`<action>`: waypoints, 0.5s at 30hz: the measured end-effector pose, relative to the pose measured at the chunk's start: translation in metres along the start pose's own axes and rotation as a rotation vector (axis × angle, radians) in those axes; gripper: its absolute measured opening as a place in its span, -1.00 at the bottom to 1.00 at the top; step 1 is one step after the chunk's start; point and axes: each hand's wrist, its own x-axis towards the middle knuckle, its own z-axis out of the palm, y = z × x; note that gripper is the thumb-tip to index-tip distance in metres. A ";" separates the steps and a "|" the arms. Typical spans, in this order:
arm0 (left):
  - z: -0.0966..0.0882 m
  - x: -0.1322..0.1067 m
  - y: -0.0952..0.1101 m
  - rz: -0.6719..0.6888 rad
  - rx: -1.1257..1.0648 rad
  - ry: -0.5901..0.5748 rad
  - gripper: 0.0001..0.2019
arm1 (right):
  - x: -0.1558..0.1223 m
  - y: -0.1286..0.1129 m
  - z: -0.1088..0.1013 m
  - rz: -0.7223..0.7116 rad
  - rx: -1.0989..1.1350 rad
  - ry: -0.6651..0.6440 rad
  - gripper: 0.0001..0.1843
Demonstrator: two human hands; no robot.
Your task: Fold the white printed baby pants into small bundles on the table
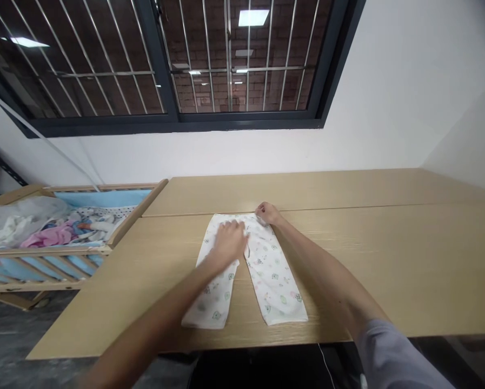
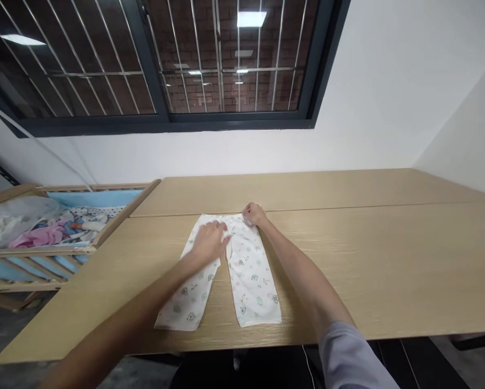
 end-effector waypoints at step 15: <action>0.041 -0.104 0.109 0.250 -0.176 -0.285 -0.71 | -0.003 -0.010 -0.012 0.016 0.024 -0.016 -0.91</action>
